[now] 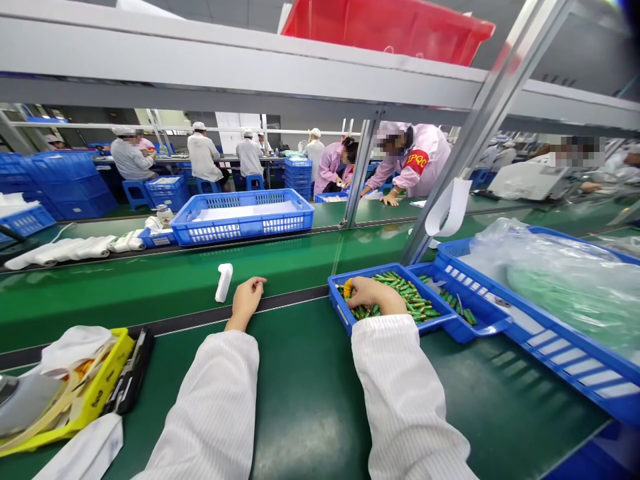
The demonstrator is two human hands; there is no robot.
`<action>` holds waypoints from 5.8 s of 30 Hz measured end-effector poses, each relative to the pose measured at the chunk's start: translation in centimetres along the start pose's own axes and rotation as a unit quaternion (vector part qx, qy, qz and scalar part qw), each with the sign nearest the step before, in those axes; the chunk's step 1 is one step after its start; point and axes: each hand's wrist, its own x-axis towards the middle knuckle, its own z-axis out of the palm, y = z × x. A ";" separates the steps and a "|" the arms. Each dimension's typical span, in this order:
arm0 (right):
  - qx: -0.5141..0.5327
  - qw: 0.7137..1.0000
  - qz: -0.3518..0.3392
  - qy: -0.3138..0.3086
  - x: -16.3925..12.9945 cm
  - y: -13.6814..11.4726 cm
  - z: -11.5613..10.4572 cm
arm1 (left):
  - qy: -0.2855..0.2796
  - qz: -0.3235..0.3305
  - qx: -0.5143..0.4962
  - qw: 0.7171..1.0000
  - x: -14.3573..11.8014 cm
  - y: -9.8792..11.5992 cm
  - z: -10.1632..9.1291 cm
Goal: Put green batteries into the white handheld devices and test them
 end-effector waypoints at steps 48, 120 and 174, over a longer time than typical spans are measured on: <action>0.109 0.960 -0.050 0.254 1.4 0.6 -0.5 | -0.028 -0.038 0.017 0.999 -0.3 0.8 -0.4; 0.072 0.993 -0.046 0.077 -0.3 -0.4 0.0 | -0.046 -0.054 0.050 0.996 -0.3 1.5 -0.8; 0.457 0.718 -0.230 0.472 -9.3 1.5 -3.5 | -0.183 0.201 0.179 0.946 4.8 12.9 12.8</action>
